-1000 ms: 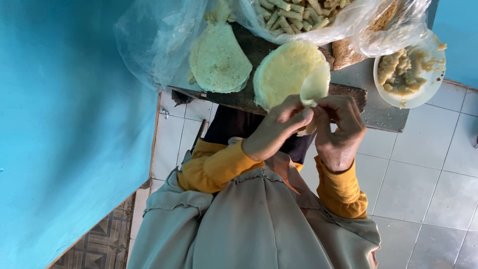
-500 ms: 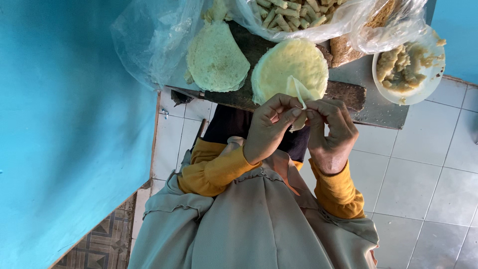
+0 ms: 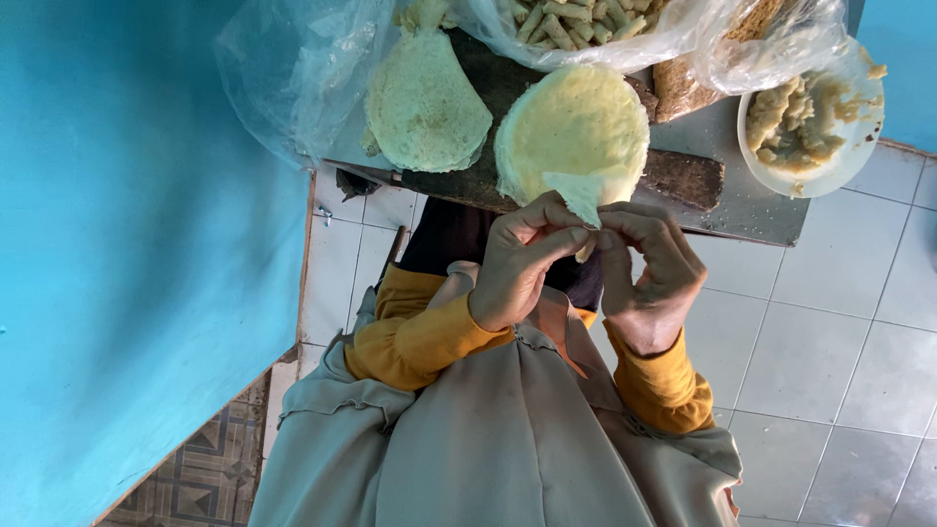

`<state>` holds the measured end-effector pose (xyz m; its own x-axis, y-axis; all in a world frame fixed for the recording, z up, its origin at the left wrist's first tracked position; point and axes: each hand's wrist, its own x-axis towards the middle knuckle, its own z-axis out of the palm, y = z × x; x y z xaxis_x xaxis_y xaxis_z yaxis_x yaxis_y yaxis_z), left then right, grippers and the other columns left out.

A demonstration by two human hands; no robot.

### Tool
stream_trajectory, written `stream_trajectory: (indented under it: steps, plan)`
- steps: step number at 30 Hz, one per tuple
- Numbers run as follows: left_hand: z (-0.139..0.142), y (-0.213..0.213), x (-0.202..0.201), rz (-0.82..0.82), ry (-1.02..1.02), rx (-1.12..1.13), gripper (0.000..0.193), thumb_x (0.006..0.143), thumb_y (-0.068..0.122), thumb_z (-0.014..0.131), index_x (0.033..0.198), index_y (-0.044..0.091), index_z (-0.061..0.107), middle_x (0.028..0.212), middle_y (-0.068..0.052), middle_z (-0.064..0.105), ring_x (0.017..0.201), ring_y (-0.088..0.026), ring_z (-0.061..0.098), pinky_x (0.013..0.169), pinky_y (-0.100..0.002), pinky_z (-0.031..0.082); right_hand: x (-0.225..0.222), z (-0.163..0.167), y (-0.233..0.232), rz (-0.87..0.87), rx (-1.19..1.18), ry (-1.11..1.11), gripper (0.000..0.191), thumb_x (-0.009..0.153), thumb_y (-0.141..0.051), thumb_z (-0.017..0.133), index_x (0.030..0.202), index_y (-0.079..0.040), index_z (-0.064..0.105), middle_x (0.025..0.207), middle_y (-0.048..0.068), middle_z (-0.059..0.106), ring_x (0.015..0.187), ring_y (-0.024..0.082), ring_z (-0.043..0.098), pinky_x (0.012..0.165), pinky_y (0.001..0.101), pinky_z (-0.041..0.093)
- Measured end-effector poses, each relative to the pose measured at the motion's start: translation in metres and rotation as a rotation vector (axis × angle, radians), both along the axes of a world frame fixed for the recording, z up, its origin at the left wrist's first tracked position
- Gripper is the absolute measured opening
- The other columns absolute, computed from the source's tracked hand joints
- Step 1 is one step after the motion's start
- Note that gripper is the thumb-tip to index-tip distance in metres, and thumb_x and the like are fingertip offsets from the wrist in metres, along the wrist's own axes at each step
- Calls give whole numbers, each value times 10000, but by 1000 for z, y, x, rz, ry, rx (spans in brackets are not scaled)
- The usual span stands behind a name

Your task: The person sits at a small table and peels the thin outer skin off round flat cakes by hand, tearing the skin away in pieces and setting the peeled cakes on the table. They then hold each cake on a wooden board and slice it into pieces with a knife.

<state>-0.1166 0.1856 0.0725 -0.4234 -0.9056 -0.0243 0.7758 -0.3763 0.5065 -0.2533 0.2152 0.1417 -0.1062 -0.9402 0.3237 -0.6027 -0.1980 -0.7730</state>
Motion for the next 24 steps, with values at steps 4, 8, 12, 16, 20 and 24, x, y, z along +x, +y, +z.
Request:
stream_trajectory:
  steps: [4,8,12,16,20,24]
  plan:
    - [-6,1,-1,22,16,28,36,1017,-32,632,1021,-5,656,964,-45,645,877,-101,587,833,-272,484,-4,-4,-1,15,54,-164,131,1005,130,614,1091,50,673,1102,116,688,920,150,684,819,279,570]
    - [-15,0,1,6,91,145,71,1053,-42,659,1013,16,655,958,-29,656,826,-51,537,763,-234,451,-10,-6,-4,40,181,-574,118,1043,103,555,1106,57,644,1097,102,674,928,134,664,848,264,570]
    - [-16,0,0,-8,8,183,23,1010,-5,664,1016,15,672,984,-47,694,846,-67,581,792,-237,484,-8,-4,-2,97,176,-545,104,1073,97,543,1122,62,627,1135,92,662,979,129,658,903,266,579]
    - [-14,3,-2,22,-48,45,17,1025,21,669,1033,8,675,985,-61,696,866,-88,588,824,-257,487,-3,-2,-1,70,115,-287,119,993,140,600,1090,75,619,1166,116,636,1038,148,650,933,279,575]
    - [-14,3,-3,54,0,-18,50,1055,35,648,1065,-2,680,962,-50,672,865,-88,569,837,-266,472,-3,-3,-4,42,158,-369,127,994,146,567,1068,59,623,1140,105,638,973,134,666,882,265,581]
    - [-14,2,-4,70,-84,43,37,1050,16,651,1050,-12,675,960,-47,664,867,-81,566,811,-254,463,-5,-1,-5,45,194,-392,131,1001,158,563,1067,59,618,1140,101,633,984,133,649,897,264,564]
